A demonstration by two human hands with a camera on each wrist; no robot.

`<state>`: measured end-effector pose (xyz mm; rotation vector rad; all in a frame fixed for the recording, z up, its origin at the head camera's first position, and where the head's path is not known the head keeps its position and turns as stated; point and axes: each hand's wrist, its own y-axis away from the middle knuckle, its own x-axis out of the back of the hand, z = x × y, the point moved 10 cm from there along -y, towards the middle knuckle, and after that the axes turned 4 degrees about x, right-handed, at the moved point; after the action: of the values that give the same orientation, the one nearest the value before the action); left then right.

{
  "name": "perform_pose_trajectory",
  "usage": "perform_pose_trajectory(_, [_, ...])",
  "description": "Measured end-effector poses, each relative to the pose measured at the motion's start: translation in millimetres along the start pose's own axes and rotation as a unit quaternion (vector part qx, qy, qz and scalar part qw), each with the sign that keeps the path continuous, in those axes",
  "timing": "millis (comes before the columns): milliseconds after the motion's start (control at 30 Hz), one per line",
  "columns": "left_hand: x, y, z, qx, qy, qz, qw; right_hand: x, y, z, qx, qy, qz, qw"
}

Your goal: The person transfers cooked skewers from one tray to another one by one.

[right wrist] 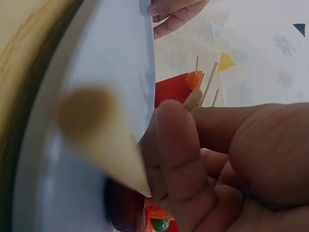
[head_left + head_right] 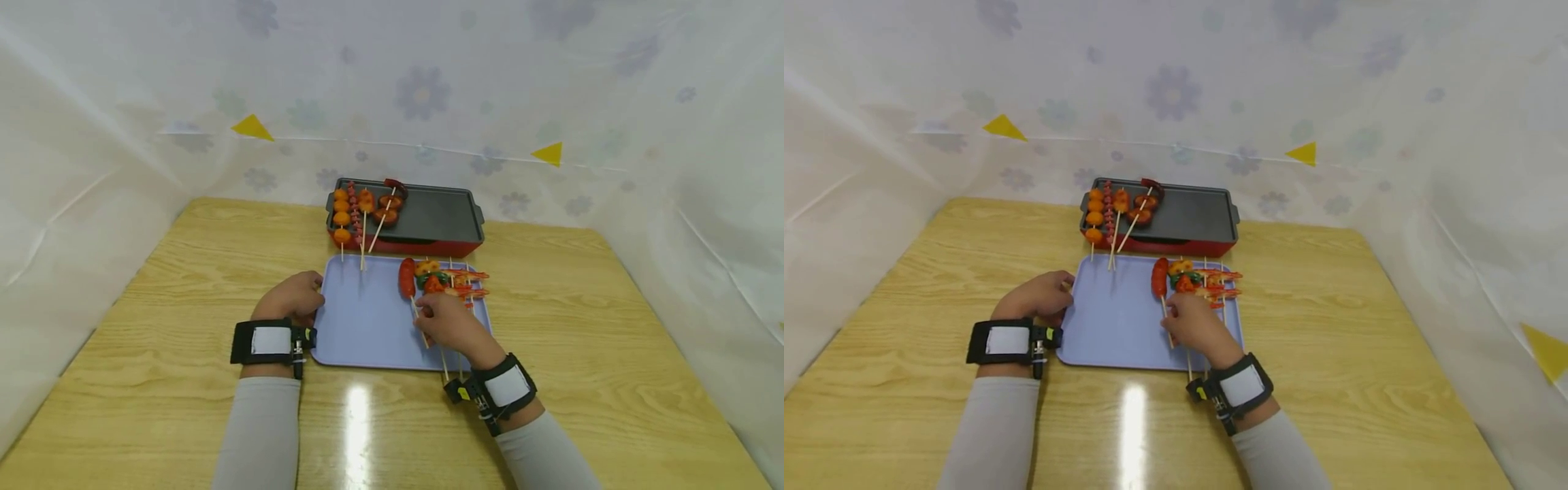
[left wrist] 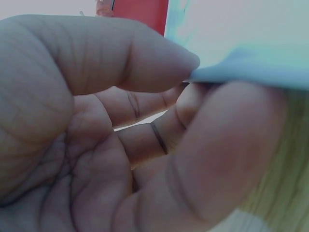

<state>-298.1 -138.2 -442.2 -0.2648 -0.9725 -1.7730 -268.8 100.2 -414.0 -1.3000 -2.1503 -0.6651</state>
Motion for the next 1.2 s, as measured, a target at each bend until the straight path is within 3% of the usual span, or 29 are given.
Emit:
perform_pose_trajectory(200, [0.9,0.6,-2.2,0.006,0.004,-0.001,1.0,-1,-0.8,2,-0.018,0.011,0.001,0.9998])
perform_pose_trajectory(400, [1.0,1.7,-1.6,0.004,0.001,-0.004,1.0,14,2.3,-15,0.025,0.112,0.065,0.9912])
perform_pose_trajectory(633, [1.5,1.8,-1.2,0.001,-0.002,-0.003,1.0,32,13.4,-49,0.124,0.182,0.155,0.963])
perform_pose_trajectory(767, [0.9,0.9,-1.8,0.001,0.001,-0.005,1.0,34,18.8,-55,0.129,0.244,0.162,0.9474])
perform_pose_trajectory(967, [-0.1,0.1,-0.3,-0.006,-0.003,-0.004,1.0,35,28.5,-61,0.141,0.37,0.191,0.8983])
perform_pose_trajectory(1067, [-0.4,-0.8,-0.3,-0.005,-0.006,-0.003,1.0,35,32.3,-63,0.138,0.383,0.201,0.8911])
perform_pose_trajectory(1200, [-0.7,-2.1,-0.6,-0.004,-0.008,-0.002,1.0,37,33.5,-59,0.112,0.38,0.189,0.8986])
